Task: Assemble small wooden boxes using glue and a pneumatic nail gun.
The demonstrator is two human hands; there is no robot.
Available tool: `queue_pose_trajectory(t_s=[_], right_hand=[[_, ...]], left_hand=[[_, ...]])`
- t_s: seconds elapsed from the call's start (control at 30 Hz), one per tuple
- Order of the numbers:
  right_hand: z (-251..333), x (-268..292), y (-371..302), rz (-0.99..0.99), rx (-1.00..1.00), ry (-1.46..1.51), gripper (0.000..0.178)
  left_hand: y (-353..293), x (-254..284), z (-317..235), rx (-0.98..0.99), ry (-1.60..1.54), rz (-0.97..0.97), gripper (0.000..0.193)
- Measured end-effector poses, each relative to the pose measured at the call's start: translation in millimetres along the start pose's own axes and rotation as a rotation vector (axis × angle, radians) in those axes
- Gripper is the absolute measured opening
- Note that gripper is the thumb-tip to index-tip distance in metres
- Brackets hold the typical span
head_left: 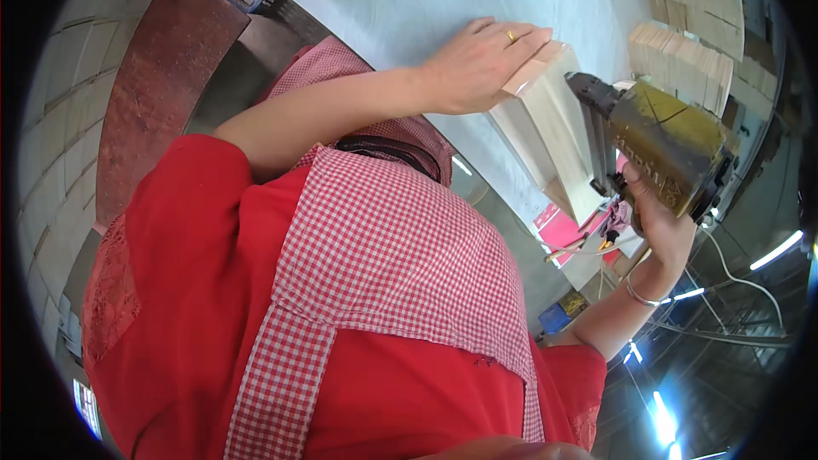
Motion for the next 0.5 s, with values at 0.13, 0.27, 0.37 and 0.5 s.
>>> queue_pose_trajectory(t_s=[0.13, 0.27, 0.37, 0.5], right_hand=[[3, -8, -20, 0.008, -0.051, 0.026, 0.043], [12, -15, -29, 0.082, -0.017, -0.018, 0.04], [17, -18, -28, 0.172, 0.104, -0.091, 0.035], [19, -22, -25, 0.18, 0.084, -0.058, 0.038]], left_hand=[[-1, -10, -4, 0.016, 0.047, -0.077, 0.061], [-2, -12, -4, 0.045, 0.033, -0.083, 0.055], [-2, -12, -6, 0.056, 0.047, -0.075, 0.053], [-1, -11, -7, 0.061, 0.041, -0.073, 0.052]])
Point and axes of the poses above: each hand's wrist, its own y-axis towards the middle knuckle, its own x-axis out of the back of the hand, z = x × y, the point moved 2 cm from there along y, towards the middle knuckle, and after that the axes turned 12 degrees about y, right-handed, at the moved point
